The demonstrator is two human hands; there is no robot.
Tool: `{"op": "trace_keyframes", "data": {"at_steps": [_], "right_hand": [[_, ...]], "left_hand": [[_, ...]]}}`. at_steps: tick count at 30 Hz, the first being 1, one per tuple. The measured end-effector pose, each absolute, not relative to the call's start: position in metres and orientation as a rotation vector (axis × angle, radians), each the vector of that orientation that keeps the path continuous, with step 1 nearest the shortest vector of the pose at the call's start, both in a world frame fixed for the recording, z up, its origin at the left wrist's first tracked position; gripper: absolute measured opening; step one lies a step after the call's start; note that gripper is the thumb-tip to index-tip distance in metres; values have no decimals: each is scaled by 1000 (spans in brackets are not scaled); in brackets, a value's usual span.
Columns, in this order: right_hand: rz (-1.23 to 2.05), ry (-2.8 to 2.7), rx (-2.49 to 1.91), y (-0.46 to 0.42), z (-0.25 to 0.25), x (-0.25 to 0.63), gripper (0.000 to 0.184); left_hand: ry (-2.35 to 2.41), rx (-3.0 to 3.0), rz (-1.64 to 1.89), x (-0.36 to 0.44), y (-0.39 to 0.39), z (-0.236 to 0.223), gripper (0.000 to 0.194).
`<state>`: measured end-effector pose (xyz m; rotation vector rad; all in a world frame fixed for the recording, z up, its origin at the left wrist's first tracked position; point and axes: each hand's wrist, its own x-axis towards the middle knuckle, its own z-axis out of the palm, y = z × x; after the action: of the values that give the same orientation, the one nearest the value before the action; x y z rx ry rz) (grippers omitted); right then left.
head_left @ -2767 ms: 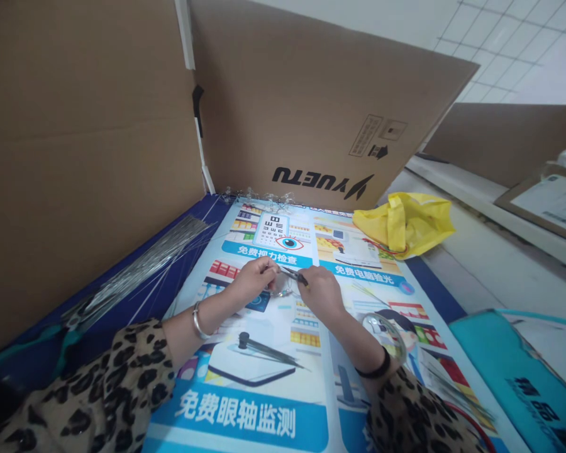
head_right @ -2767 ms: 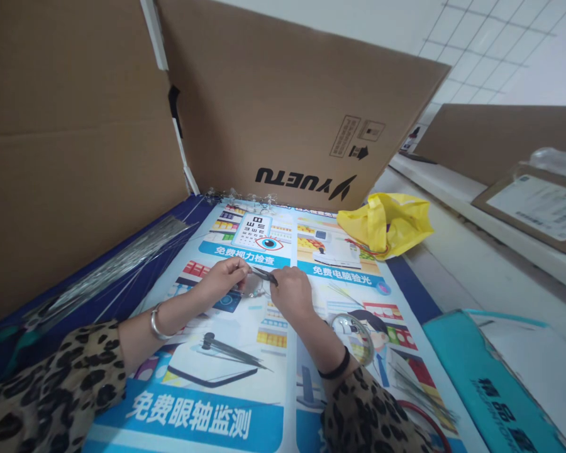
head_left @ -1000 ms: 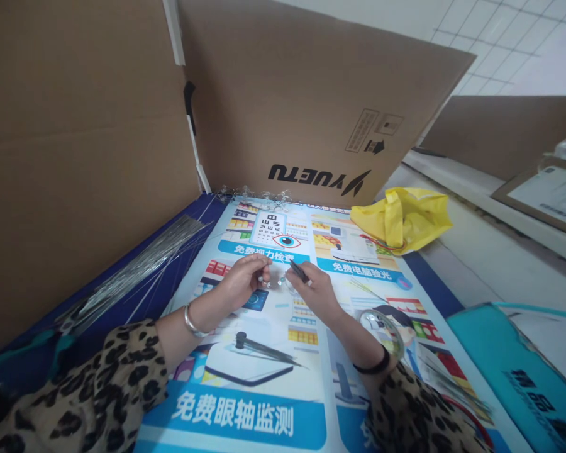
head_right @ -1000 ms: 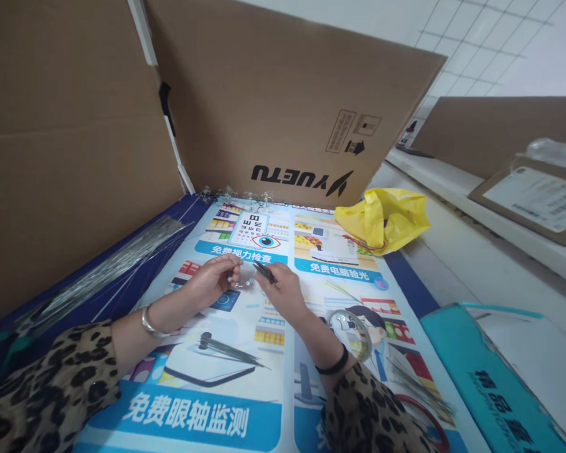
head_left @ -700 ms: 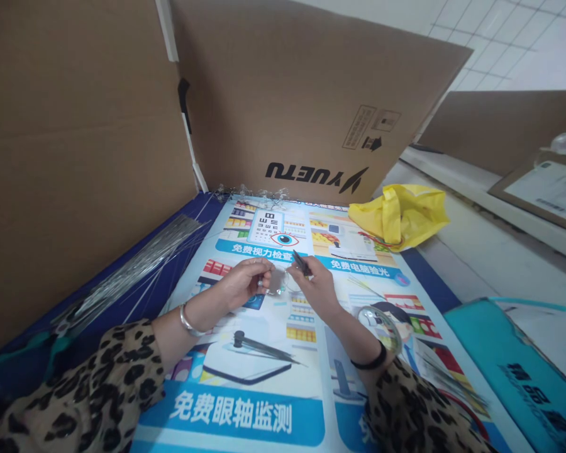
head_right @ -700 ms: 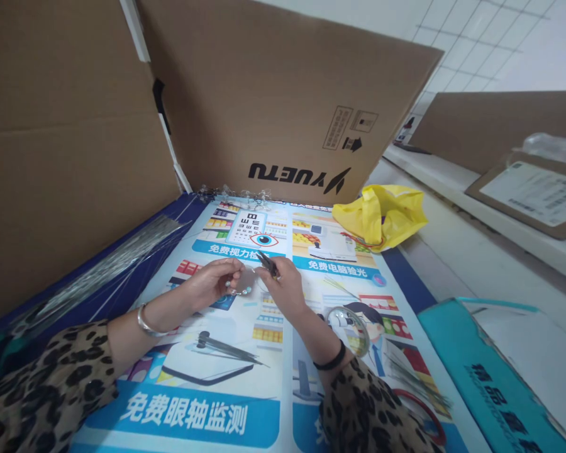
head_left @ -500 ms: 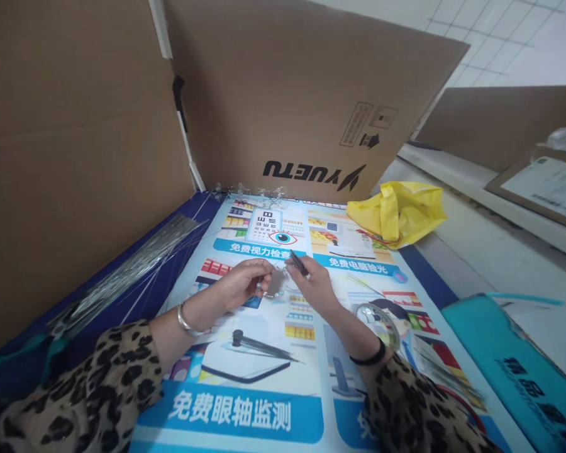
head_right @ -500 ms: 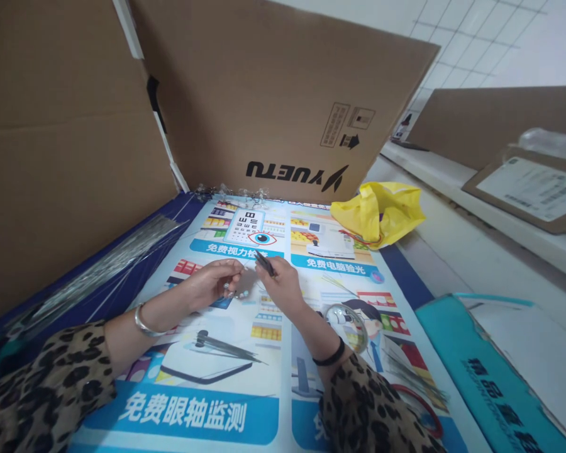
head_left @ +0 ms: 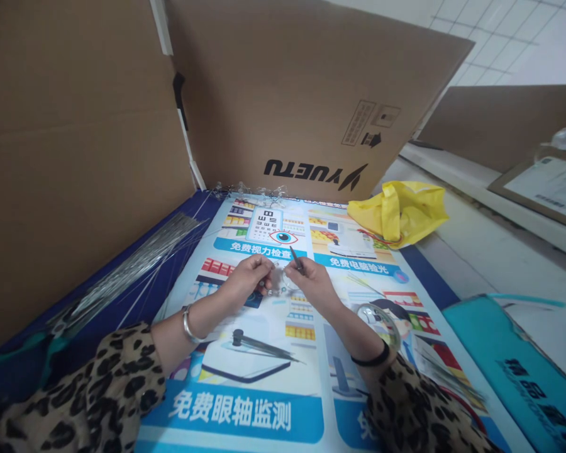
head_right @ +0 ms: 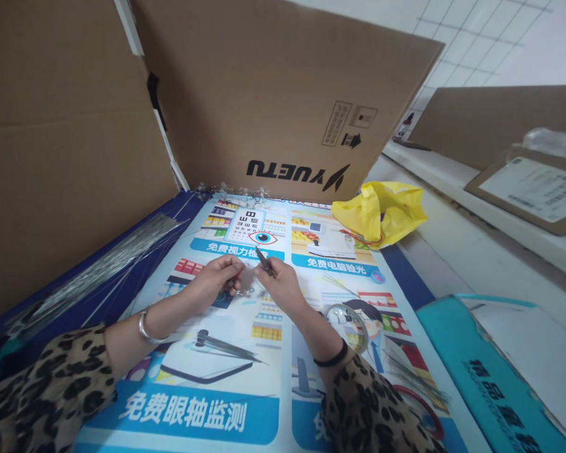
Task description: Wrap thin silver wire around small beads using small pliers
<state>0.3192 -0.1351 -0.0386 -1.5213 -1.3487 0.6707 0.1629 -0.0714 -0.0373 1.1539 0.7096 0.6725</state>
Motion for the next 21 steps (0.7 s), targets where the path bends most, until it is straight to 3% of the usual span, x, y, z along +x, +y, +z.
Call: {"op": "trace_keyframes", "data": {"at_steps": [9, 21], "right_hand": [[742, -1303, -1494, -136, -32, 317, 12], [1101, -1314, -1329, -139, -29, 312, 18]], "left_hand": [[608, 1119, 581, 160, -67, -35, 20], [515, 1400, 528, 156, -64, -37, 23]]}}
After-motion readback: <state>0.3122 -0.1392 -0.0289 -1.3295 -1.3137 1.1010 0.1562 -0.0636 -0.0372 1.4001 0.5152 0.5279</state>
